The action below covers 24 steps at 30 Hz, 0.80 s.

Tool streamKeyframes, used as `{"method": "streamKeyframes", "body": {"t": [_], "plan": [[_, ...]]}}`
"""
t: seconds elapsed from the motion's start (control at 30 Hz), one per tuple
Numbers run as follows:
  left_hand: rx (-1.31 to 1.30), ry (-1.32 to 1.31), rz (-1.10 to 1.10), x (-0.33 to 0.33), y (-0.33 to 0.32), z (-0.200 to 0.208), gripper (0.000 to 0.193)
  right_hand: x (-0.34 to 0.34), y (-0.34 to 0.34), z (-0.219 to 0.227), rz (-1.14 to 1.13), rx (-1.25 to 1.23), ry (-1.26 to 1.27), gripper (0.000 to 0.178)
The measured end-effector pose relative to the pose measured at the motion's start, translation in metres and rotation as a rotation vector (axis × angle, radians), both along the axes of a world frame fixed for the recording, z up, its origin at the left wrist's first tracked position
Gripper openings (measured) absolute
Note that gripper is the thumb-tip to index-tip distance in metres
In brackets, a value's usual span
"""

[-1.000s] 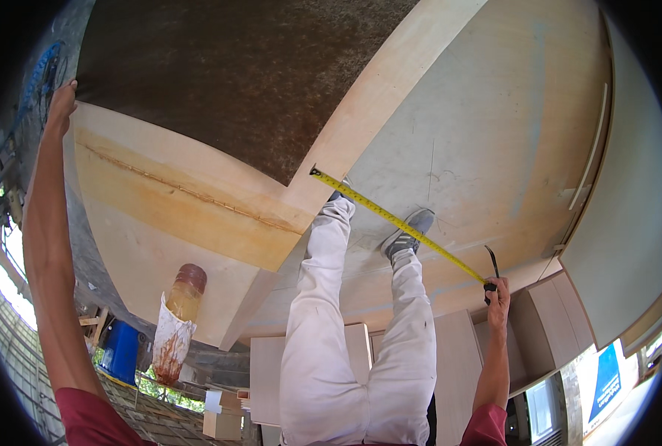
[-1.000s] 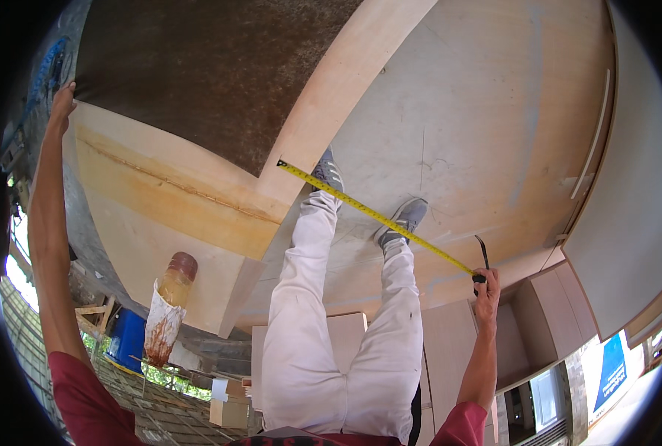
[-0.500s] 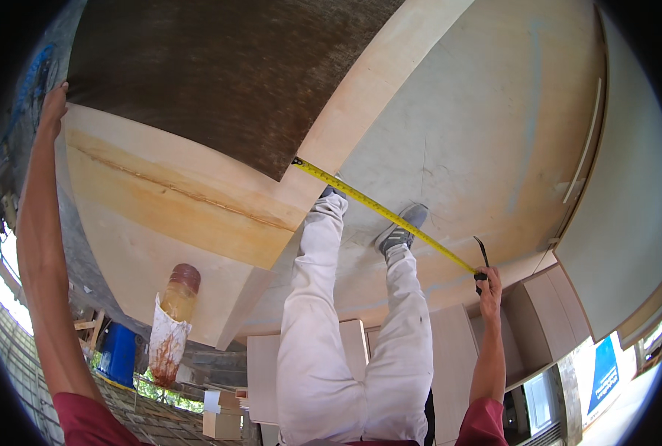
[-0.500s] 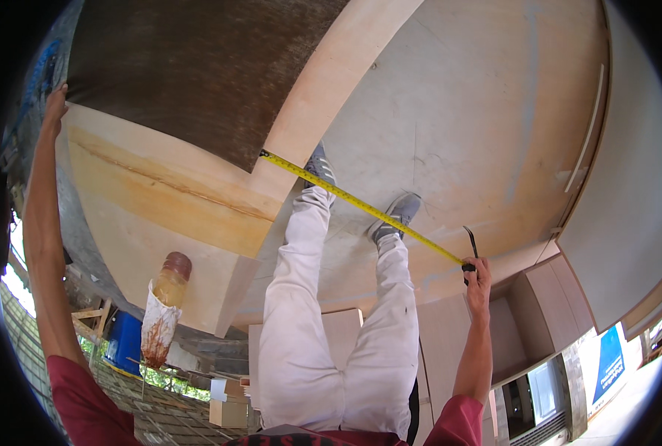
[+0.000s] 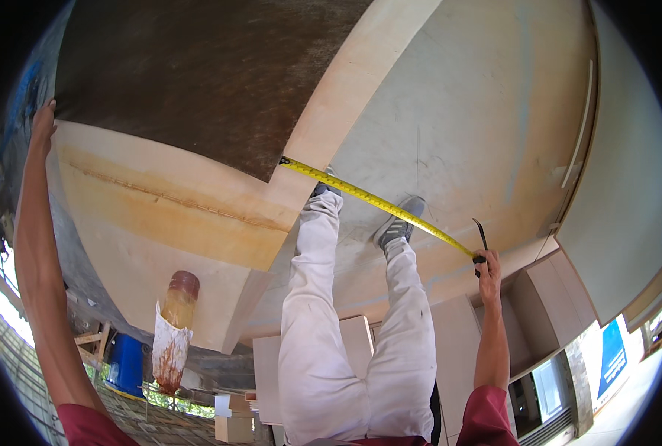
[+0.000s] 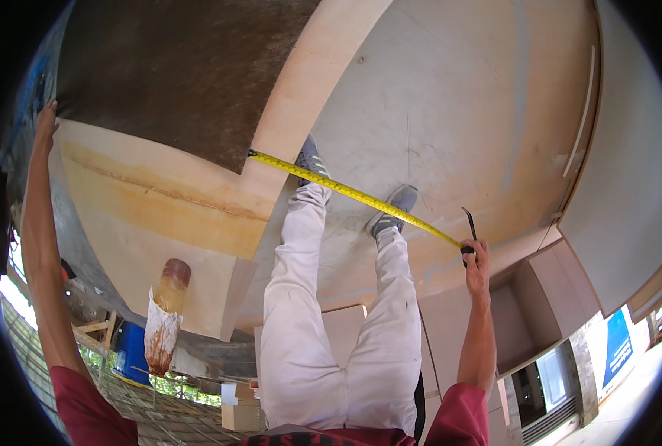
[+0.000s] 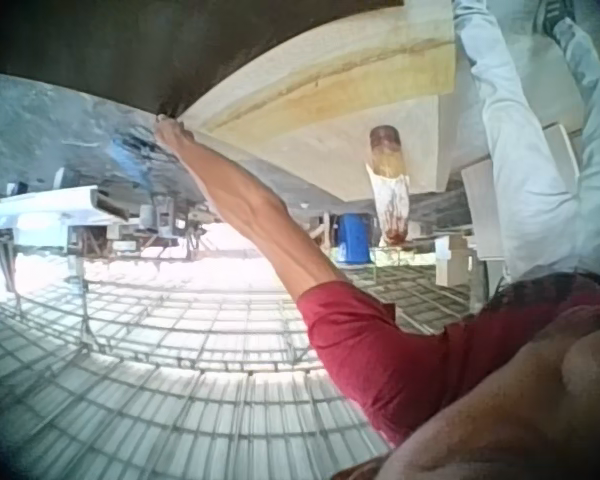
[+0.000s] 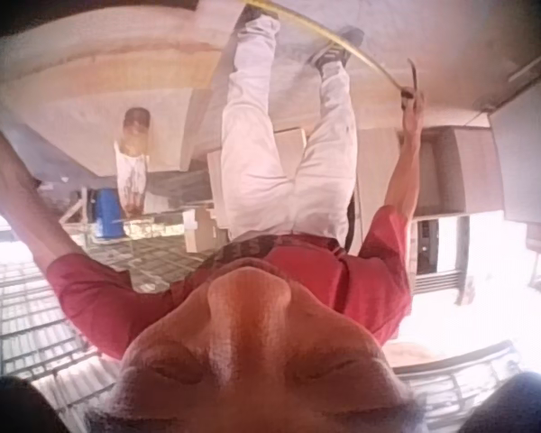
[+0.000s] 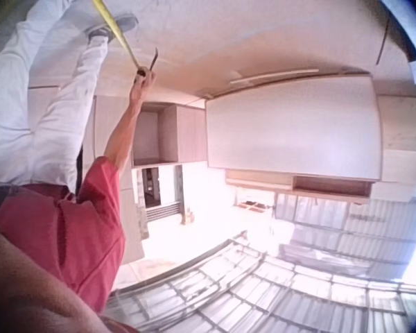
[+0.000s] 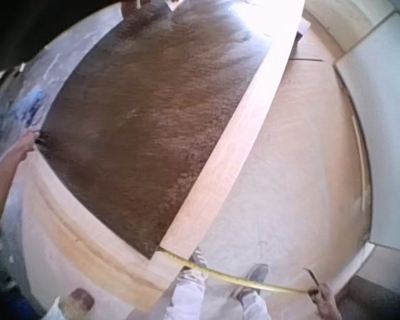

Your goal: The person assembles a wooden cabinet by positioning panels, measuring with a tape measure, and securing parts with a nail gun. They also apply a dark sheet to a surface and use a utility knife to trim edges.

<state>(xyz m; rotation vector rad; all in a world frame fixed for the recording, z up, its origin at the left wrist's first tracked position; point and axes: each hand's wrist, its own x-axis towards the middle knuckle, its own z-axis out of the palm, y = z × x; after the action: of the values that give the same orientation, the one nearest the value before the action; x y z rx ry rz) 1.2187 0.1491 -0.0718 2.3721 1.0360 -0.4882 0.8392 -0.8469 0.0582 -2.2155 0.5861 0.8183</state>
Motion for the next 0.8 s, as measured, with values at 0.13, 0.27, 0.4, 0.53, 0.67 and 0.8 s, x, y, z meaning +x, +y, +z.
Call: {"method": "streamKeyframes", "body": {"t": [0.13,0.27,0.4,0.53,0.67,0.8], "plan": [[0.000,0.039,-0.015,0.003,0.008,-0.003,0.052,0.002,0.009,0.007,-0.007,-0.071,-0.004,0.024],[-0.026,0.056,0.006,0.002,0.019,0.002,0.050,0.005,0.010,0.005,0.000,-0.097,-0.010,0.023],[-0.092,0.044,0.030,0.002,0.011,0.004,0.048,-0.001,0.010,0.003,-0.068,-0.074,-0.037,0.022],[-0.139,0.036,0.065,0.008,0.004,0.000,0.048,-0.009,0.007,0.005,-0.076,-0.077,-0.035,0.023],[-0.120,0.032,0.044,0.006,0.046,-0.001,0.052,-0.004,0.007,0.001,-0.032,-0.079,-0.060,0.023],[-0.136,0.016,0.075,0.001,0.053,-0.006,0.050,0.001,0.010,0.005,-0.048,-0.090,-0.052,0.023]]}}
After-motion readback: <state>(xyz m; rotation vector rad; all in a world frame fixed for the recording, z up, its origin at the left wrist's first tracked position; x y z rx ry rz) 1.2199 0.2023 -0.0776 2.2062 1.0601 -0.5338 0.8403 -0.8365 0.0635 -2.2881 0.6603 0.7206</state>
